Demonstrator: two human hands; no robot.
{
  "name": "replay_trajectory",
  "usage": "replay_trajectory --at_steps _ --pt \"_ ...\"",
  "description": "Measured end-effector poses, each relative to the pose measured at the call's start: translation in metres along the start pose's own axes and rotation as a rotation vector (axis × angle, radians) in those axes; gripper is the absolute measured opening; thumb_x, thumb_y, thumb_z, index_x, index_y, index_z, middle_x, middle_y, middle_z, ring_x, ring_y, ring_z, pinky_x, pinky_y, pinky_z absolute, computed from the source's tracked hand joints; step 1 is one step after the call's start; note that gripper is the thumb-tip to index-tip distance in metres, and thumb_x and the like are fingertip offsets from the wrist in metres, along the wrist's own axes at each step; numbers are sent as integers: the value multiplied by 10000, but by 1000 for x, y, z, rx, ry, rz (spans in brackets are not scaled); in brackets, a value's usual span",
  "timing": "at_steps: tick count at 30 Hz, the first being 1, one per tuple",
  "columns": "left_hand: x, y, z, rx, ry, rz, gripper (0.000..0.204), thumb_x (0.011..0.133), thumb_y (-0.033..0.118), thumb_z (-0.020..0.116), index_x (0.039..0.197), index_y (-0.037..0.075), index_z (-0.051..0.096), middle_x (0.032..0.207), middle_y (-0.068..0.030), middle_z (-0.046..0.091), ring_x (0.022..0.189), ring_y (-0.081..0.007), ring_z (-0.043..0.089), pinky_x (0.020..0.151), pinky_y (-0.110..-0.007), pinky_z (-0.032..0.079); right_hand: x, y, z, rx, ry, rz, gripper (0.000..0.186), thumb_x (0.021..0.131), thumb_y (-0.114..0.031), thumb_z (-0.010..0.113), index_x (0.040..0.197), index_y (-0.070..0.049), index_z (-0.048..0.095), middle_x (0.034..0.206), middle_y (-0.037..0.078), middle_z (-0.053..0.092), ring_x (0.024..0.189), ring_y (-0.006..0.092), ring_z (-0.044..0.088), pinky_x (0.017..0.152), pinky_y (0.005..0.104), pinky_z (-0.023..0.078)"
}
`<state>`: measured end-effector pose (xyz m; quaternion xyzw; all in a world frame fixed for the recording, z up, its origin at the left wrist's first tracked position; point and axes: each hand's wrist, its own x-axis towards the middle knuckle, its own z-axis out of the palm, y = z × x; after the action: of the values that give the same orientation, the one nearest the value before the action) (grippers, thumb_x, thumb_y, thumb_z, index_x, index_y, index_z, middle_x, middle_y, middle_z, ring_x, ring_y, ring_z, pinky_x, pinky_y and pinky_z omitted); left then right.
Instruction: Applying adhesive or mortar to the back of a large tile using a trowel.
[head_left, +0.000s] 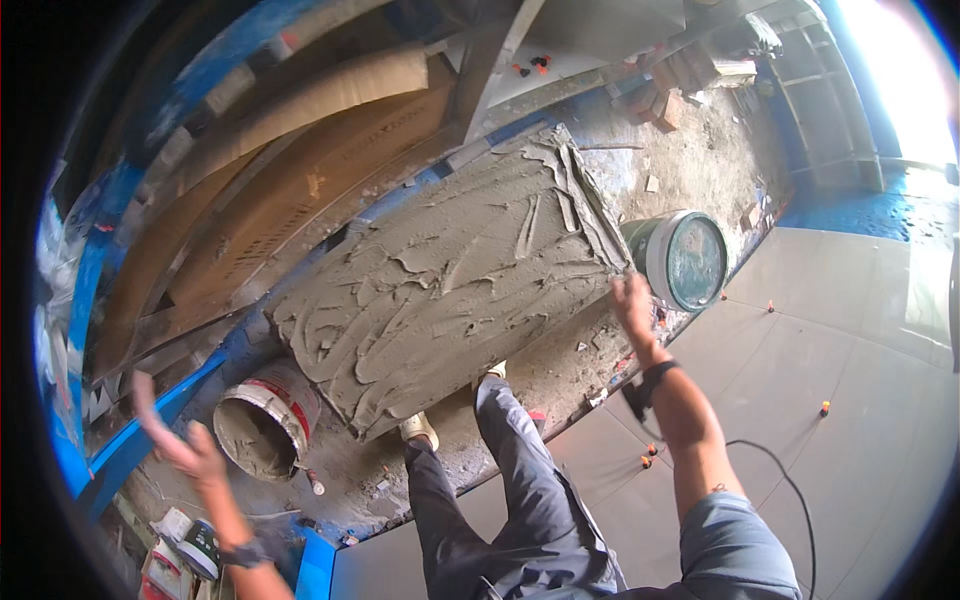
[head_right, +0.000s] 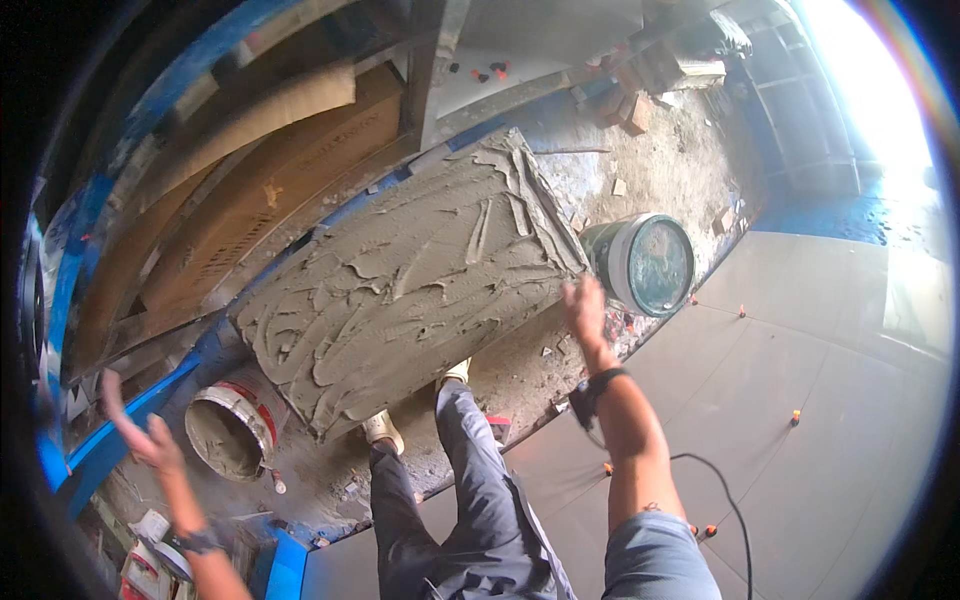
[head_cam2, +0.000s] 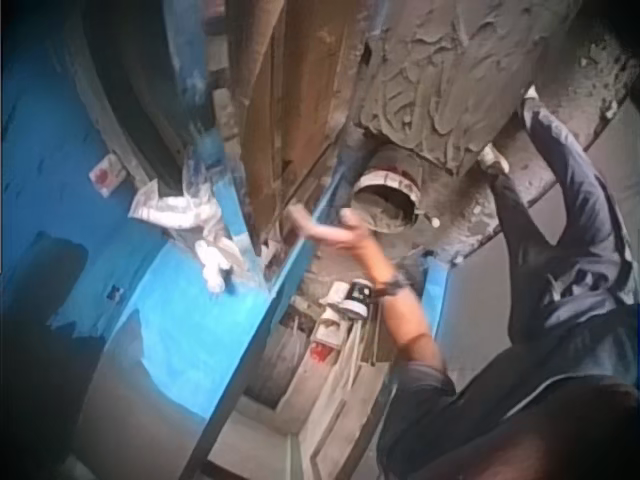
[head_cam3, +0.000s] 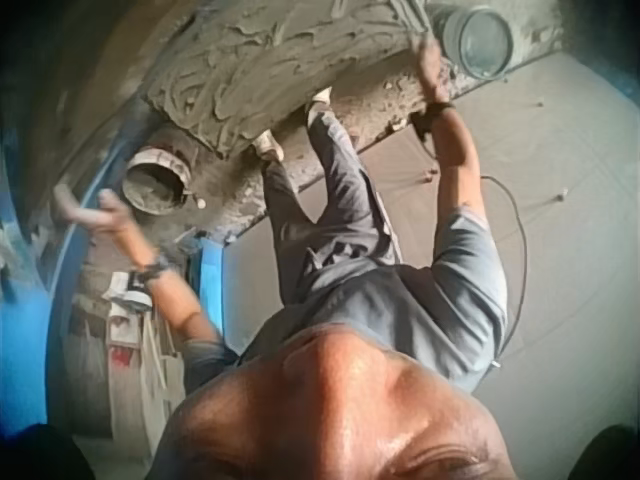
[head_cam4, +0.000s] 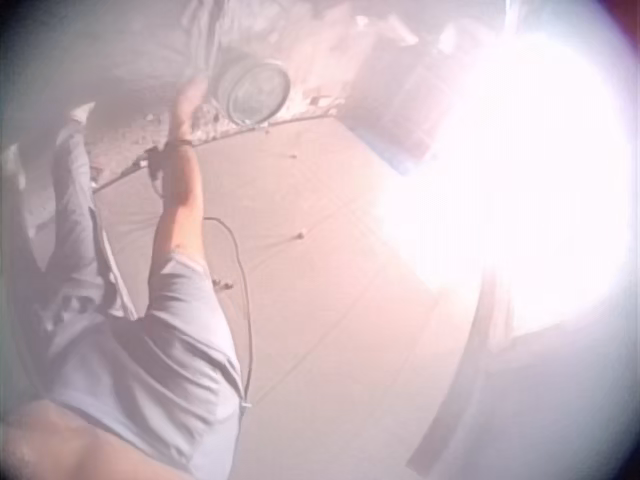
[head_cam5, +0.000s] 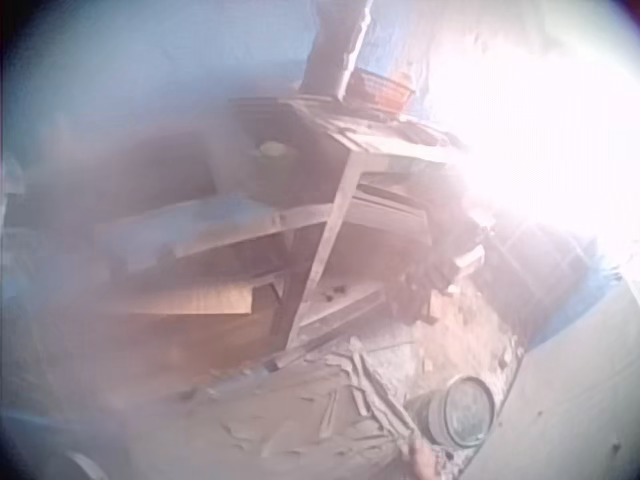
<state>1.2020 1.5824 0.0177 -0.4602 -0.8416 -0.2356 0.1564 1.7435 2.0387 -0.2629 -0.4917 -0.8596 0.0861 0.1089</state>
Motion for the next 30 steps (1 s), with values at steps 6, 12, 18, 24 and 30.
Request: replay_trajectory --at_steps 6,12,18,24,30 --pt "-327 -5 143 -53 -290 -1343 738 956 550 408 1407 -34 402 1418 -224 441 1309 -356 419 1099 -402 297 87 77 6 35 -449 331 554 966 -476 425 1257 -16 531 1214 262 556 1153 409 526 977 485 410" --pt "-419 25 190 -757 -292 -1900 944 887 713 383 1498 10 225 1539 -202 266 1433 -298 229 1157 -389 168 106 78 29 495 -522 399 744 965 -608 357 1025 100 577 967 185 631 940 268 564 855 396 441" --pt "-399 41 187 -677 -144 -1997 875 908 634 459 1448 -40 317 1495 -156 348 1380 -243 323 1137 -356 233 101 85 50 264 -581 107 591 1014 -480 319 1153 71 482 809 237 574 748 352 545 749 441 436" --pt "-383 48 202 -609 -266 -1923 777 884 575 493 1417 15 411 1444 -138 433 1312 -289 407 1079 -374 292 101 111 53 104 -679 234 504 1023 -426 274 1232 -14 478 933 291 620 938 473 572 807 511 434" --pt "-391 6 182 -467 -401 -2029 781 881 584 485 1430 35 402 1469 -141 407 1321 -298 385 1086 -393 274 87 83 50 75 -740 137 450 1032 -345 269 1155 19 505 926 272 613 896 455 572 774 505 442"
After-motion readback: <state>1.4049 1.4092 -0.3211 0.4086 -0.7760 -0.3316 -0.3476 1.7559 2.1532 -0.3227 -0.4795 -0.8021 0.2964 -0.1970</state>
